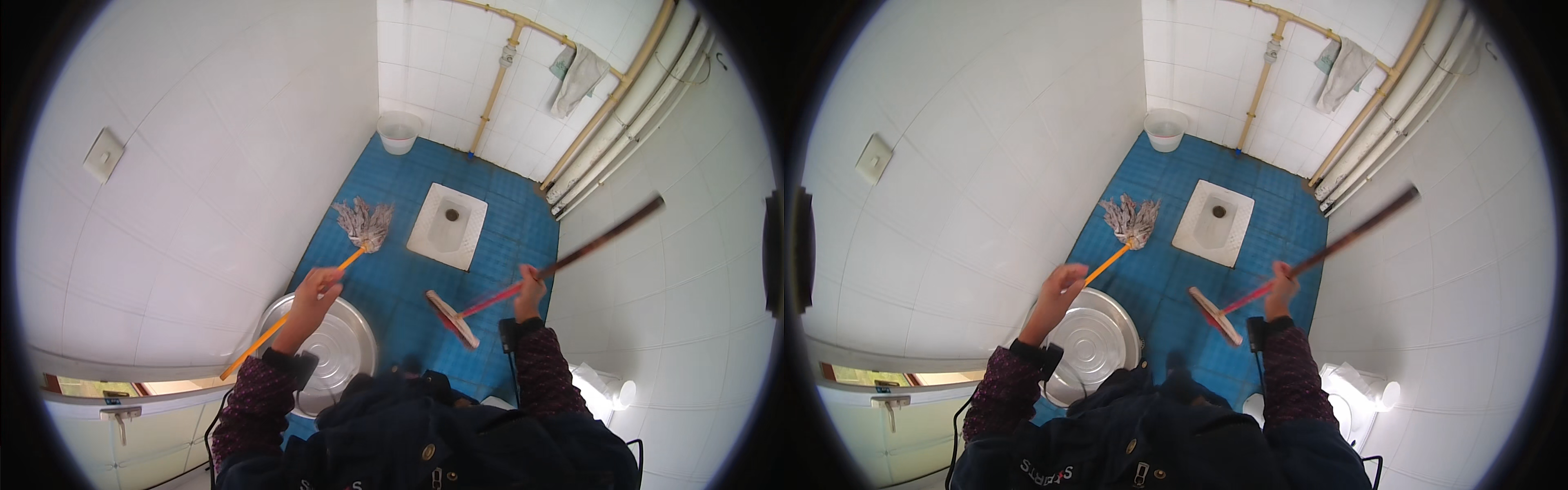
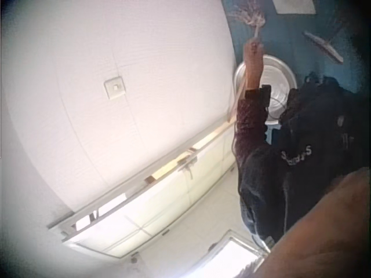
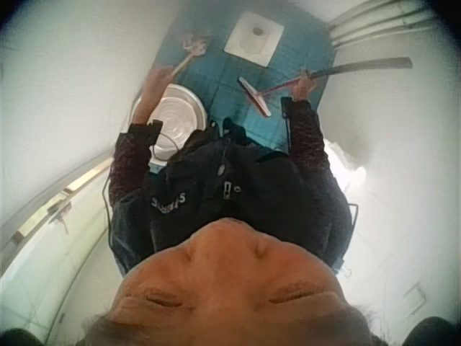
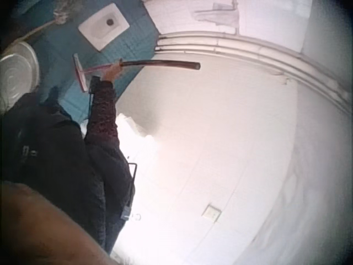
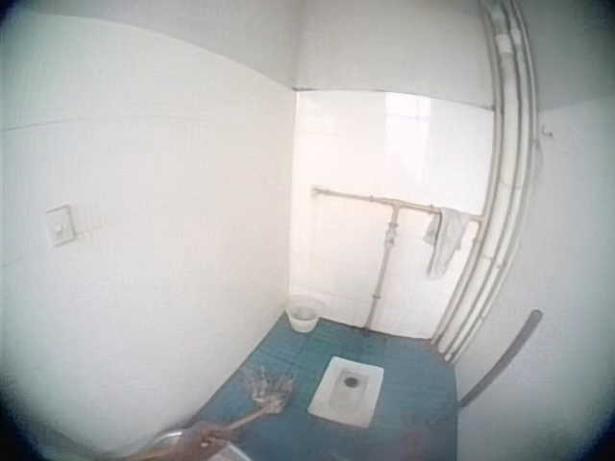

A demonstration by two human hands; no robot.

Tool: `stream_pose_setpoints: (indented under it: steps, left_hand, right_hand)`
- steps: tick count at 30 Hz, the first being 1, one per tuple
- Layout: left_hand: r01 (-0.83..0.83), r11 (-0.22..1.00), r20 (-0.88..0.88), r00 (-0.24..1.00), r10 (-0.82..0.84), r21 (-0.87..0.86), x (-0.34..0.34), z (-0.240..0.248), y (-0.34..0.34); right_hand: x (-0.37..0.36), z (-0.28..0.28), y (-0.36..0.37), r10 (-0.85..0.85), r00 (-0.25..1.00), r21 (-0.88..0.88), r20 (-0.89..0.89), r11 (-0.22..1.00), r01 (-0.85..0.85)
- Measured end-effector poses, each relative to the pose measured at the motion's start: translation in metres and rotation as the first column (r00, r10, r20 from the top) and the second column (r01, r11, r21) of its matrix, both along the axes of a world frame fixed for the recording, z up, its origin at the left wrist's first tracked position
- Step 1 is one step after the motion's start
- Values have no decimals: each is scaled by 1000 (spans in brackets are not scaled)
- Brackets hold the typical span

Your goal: The person mops a blue tiled bathroom floor using a string mop and a metal basin of water. They repeatedly dip the mop, wring it, and mop different areas, including around a squat toilet and near a sink. The person also pours water from a white bucket onto the floor and uses a squeegee to push water toward the drain.

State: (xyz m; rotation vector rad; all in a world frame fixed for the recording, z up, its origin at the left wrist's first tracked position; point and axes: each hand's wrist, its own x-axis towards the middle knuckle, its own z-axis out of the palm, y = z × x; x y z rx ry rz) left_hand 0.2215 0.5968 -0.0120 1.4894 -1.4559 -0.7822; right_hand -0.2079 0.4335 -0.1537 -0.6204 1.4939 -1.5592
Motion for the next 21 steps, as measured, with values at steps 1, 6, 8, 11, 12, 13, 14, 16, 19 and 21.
stream_pose_setpoints:
  steps: [1,6,8,11,12,13,14,16,19,21]
  left_hand:
    - [-14,994,-8,1000,15,111,6,-19,-4]
    - [-41,891,-198,969,145,453,42,-88,-27]
    - [-47,847,-155,976,151,529,58,-110,-47]
    - [-70,784,-54,990,130,617,89,-149,-88]
    - [-77,764,-33,991,128,640,101,-162,-103]
    - [-90,737,8,993,114,670,116,-176,-118]
    - [-78,728,-16,992,122,681,132,-188,-135]
    - [-72,712,-33,991,132,699,164,-211,-177]
    - [-110,631,-56,970,237,768,204,-222,-250]
    - [-141,604,-17,968,249,784,222,-213,-305]
  right_hand:
    - [-32,-17,-6,-131,991,-26,-6,991,131]
    - [-154,-85,3,-149,907,-16,-394,988,155]
    - [-187,-104,3,-203,953,41,-225,975,218]
    - [-227,-129,0,-65,869,-21,-490,998,63]
    - [-245,-130,-11,-290,956,203,-46,934,293]
    - [-258,-131,-21,-501,853,394,-148,761,515]
    - [-275,-122,-25,-387,887,553,-254,694,461]
    - [-286,-117,-48,-235,872,575,-429,674,465]
    - [-268,-117,-103,90,720,596,-688,637,490]
    - [-236,-122,-163,423,461,619,-780,630,469]
